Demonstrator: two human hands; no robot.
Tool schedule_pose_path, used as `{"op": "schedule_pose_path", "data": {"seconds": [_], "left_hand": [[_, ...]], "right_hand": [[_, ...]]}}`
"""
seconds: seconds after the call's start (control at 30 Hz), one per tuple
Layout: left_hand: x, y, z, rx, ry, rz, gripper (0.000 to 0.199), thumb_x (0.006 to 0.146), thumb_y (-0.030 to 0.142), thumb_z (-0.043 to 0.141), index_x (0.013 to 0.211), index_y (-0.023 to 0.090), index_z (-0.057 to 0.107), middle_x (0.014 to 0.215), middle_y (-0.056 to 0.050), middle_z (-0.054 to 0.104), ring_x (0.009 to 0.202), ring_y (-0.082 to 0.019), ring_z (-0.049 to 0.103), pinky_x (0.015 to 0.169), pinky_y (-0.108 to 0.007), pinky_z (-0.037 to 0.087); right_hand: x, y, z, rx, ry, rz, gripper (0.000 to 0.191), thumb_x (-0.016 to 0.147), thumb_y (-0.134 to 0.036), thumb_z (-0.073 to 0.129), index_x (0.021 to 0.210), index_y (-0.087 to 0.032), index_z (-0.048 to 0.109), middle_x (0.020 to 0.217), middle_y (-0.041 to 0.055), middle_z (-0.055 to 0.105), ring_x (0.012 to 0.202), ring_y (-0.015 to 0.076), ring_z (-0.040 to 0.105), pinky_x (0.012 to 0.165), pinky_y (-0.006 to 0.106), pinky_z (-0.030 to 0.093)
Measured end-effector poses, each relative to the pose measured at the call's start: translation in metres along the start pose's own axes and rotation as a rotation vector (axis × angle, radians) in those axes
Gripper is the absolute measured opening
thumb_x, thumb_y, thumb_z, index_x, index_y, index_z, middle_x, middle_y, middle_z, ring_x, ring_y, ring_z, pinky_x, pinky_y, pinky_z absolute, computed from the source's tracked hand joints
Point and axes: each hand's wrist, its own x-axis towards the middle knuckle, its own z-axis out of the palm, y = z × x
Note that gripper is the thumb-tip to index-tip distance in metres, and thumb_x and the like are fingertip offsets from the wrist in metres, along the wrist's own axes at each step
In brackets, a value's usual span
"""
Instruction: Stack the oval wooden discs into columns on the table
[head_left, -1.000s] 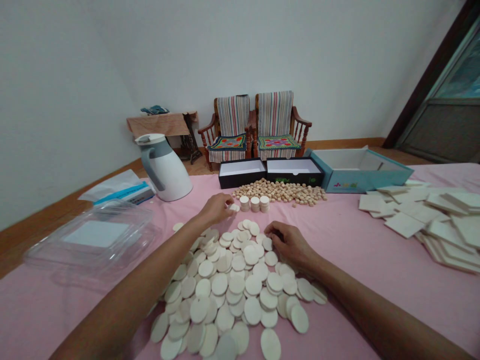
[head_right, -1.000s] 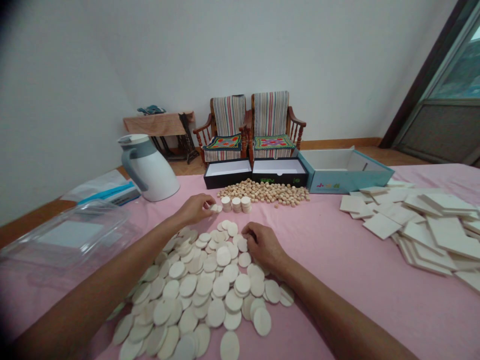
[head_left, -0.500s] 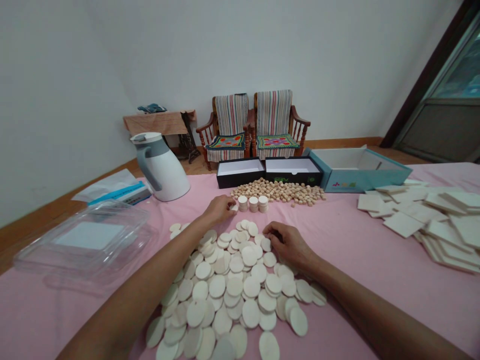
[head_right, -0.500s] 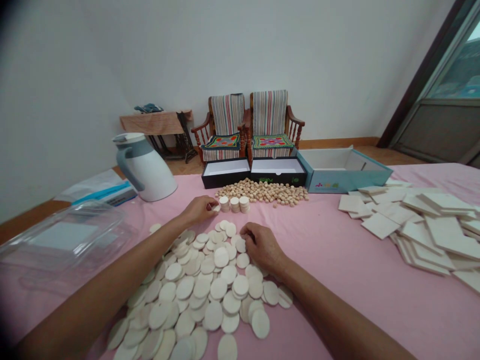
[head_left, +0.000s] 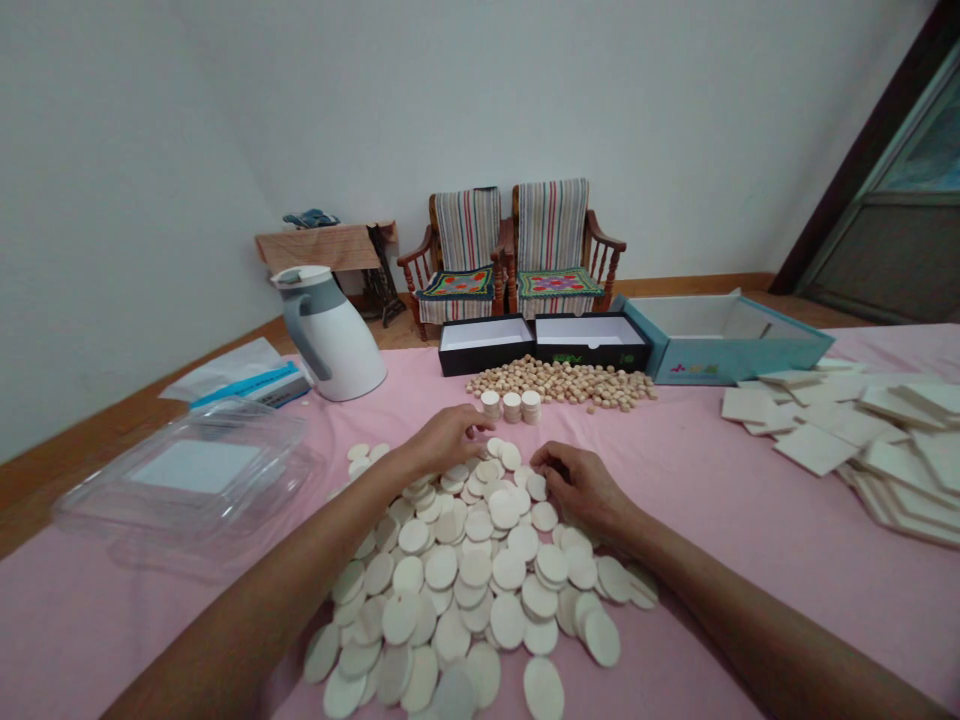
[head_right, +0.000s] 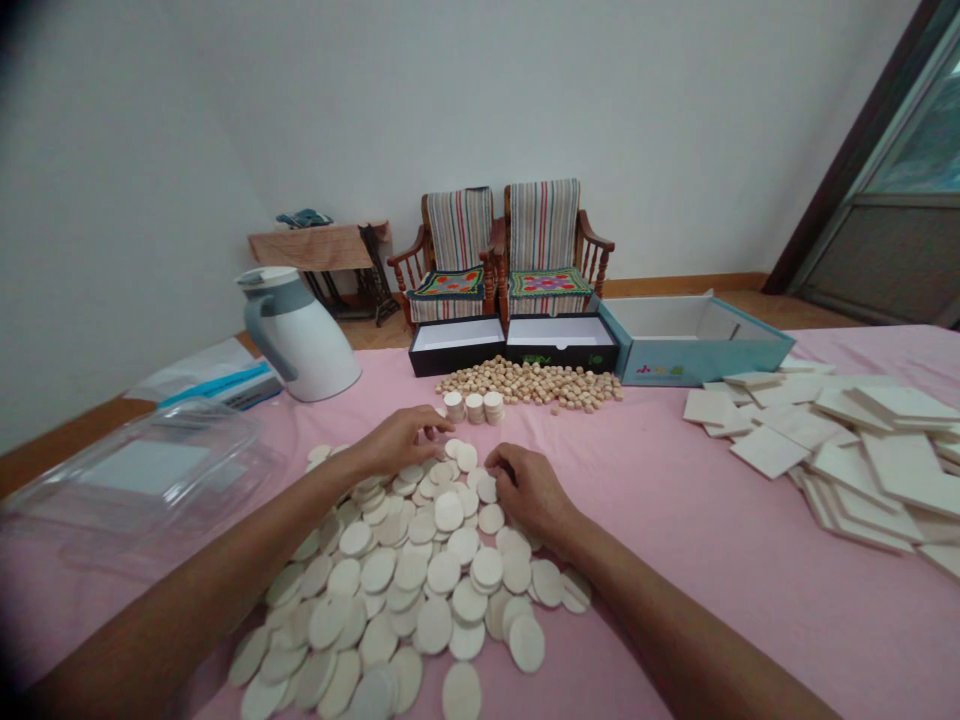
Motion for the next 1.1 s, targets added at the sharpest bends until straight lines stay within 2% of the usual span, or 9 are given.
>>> {"op": "schedule_pose_path", "data": {"seconds": [0.07, 0.13, 0.3, 0.4, 0.53, 0.67, 0.8, 0.93, 1.1], "left_hand": [[0.0, 0.009, 0.007, 0.004, -0.035, 0.064, 0.029, 0.071, 0.017, 0.067, 0.1, 0.02, 0.066, 0.097, -0.003, 0.066, 0.09, -0.017, 0.06, 0.081, -0.024, 0.044], [0.002, 0.014, 0.014, 0.02, -0.038, 0.083, 0.026, 0.071, 0.017, 0.066, 0.098, 0.019, 0.067, 0.098, -0.004, 0.066, 0.095, -0.019, 0.058, 0.085, -0.027, 0.042], [0.001, 0.016, 0.013, 0.057, -0.004, 0.015, 0.023, 0.071, 0.017, 0.065, 0.094, 0.018, 0.066, 0.086, -0.004, 0.064, 0.084, -0.019, 0.059, 0.074, -0.026, 0.044], [-0.004, 0.011, 0.003, 0.082, 0.033, -0.073, 0.022, 0.071, 0.02, 0.065, 0.092, 0.018, 0.064, 0.087, -0.003, 0.063, 0.079, -0.017, 0.059, 0.071, -0.024, 0.043], [-0.009, -0.004, -0.004, 0.14, 0.101, -0.266, 0.025, 0.074, 0.024, 0.061, 0.098, 0.014, 0.061, 0.087, -0.006, 0.063, 0.075, -0.018, 0.059, 0.067, -0.026, 0.042], [-0.012, -0.018, -0.002, 0.162, 0.07, -0.371, 0.03, 0.073, 0.034, 0.065, 0.098, 0.016, 0.062, 0.078, -0.005, 0.064, 0.072, -0.02, 0.06, 0.064, -0.026, 0.041], [-0.013, -0.024, -0.004, 0.134, 0.01, -0.352, 0.034, 0.066, 0.03, 0.072, 0.097, 0.019, 0.064, 0.086, -0.003, 0.063, 0.074, -0.017, 0.06, 0.065, -0.024, 0.042], [-0.013, -0.027, -0.005, 0.092, -0.04, -0.292, 0.028, 0.064, 0.019, 0.07, 0.092, 0.021, 0.067, 0.082, 0.0, 0.062, 0.07, -0.014, 0.06, 0.064, -0.021, 0.043], [-0.01, -0.03, -0.004, 0.083, 0.004, -0.277, 0.018, 0.068, 0.023, 0.067, 0.085, 0.019, 0.067, 0.078, -0.001, 0.065, 0.068, -0.014, 0.06, 0.061, -0.021, 0.042]], "right_hand": [[0.0, -0.001, 0.0, 0.003, -0.003, 0.003, 0.019, 0.076, -0.011, 0.043, 0.081, -0.016, 0.061, 0.073, 0.0019, 0.064, 0.065, 0.0129, 0.055, 0.06, 0.023, 0.039], [-0.001, -0.002, 0.0, 0.002, -0.006, 0.002, 0.019, 0.076, -0.011, 0.043, 0.081, -0.016, 0.061, 0.073, 0.002, 0.064, 0.065, 0.013, 0.055, 0.061, 0.023, 0.039], [-0.001, 0.0, 0.001, -0.011, 0.005, -0.004, 0.019, 0.078, -0.013, 0.043, 0.082, -0.017, 0.061, 0.073, 0.0018, 0.063, 0.064, 0.0129, 0.055, 0.06, 0.023, 0.039], [-0.001, 0.001, 0.001, -0.008, 0.007, -0.01, 0.019, 0.077, -0.013, 0.043, 0.082, -0.017, 0.061, 0.073, 0.0017, 0.064, 0.064, 0.0129, 0.055, 0.061, 0.023, 0.039], [-0.001, 0.0, 0.0, -0.003, 0.007, -0.008, 0.02, 0.076, -0.011, 0.043, 0.082, -0.017, 0.06, 0.073, 0.0018, 0.064, 0.065, 0.0129, 0.055, 0.061, 0.023, 0.039], [-0.001, 0.0, 0.0, -0.004, 0.008, -0.001, 0.019, 0.077, -0.012, 0.043, 0.082, -0.016, 0.061, 0.073, 0.002, 0.064, 0.065, 0.0128, 0.055, 0.061, 0.023, 0.039], [-0.001, 0.0, 0.0, -0.006, 0.005, 0.001, 0.02, 0.077, -0.013, 0.043, 0.083, -0.017, 0.062, 0.073, 0.0018, 0.064, 0.064, 0.0127, 0.055, 0.06, 0.023, 0.039], [-0.001, 0.0, 0.0, -0.005, 0.005, -0.005, 0.02, 0.078, -0.013, 0.043, 0.084, -0.016, 0.062, 0.073, 0.0018, 0.064, 0.065, 0.0126, 0.054, 0.06, 0.022, 0.039], [-0.001, -0.002, 0.0, -0.007, 0.006, 0.0, 0.02, 0.076, -0.011, 0.043, 0.082, -0.016, 0.061, 0.07, 0.0012, 0.062, 0.062, 0.012, 0.053, 0.059, 0.022, 0.039]]}}
